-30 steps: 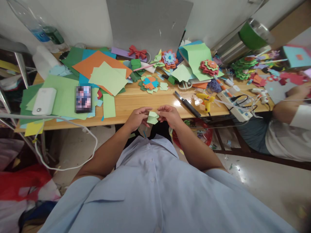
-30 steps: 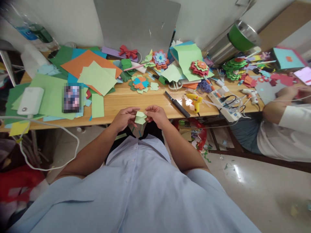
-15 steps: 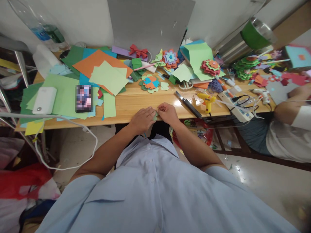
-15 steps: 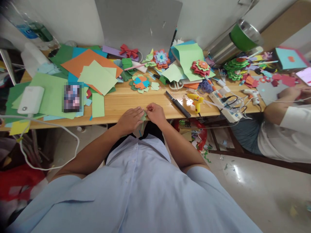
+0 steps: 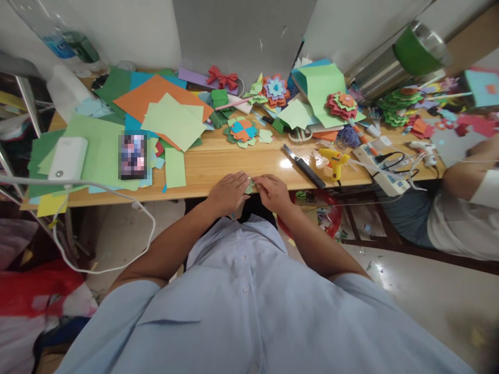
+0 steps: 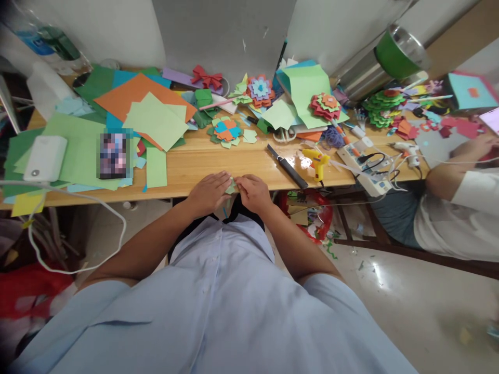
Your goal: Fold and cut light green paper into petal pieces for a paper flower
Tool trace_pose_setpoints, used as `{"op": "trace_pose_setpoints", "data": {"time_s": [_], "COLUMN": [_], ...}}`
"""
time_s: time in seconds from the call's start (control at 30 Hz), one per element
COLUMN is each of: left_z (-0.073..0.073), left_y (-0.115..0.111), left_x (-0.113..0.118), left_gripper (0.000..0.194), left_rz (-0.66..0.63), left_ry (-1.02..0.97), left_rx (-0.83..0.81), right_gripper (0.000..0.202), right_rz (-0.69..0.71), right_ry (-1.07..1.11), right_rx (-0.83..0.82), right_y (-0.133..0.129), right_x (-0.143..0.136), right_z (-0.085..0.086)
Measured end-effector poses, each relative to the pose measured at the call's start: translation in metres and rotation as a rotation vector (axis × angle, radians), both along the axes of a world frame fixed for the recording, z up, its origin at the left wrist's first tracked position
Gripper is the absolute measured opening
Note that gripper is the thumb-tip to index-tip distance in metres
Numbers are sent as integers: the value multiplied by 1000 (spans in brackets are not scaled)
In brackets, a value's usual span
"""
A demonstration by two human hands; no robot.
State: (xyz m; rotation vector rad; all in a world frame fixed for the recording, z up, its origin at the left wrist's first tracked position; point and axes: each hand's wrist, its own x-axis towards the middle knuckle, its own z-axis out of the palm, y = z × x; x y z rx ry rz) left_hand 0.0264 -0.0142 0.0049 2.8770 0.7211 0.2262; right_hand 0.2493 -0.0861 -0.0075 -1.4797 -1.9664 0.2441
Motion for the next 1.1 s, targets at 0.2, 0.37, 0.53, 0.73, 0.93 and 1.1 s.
{"op": "trace_pose_setpoints", "data": {"time_s": [0.2, 0.37, 0.53, 0.73, 0.93, 1.1], "left_z": [4, 8, 10, 9, 10, 10], "left_y": [0, -1, -1, -1, -1, 1], "left_x": [-1, -4, -7, -6, -7, -6], "left_gripper": [57, 61, 64, 63, 65, 71], "left_rz": [-13, -16, -4, 1, 12, 43], "left_ry": [56, 102, 119, 122, 127, 128], "left_rx": [3, 6, 23, 22, -4, 2], "right_gripper": [36, 41, 44, 55, 78, 81], "right_rz": [9, 23, 1, -69, -108, -100], "right_ry": [-210, -296, -307, -313, -405, -419], "right_rx": [19, 6, -20, -83, -152, -143], "right_y": [-7, -8, -8, -13, -16, -18], "right_x": [-1, -1, -1, -15, -28, -29], "right_z": [-4, 0, 1, 1, -4, -9]}}
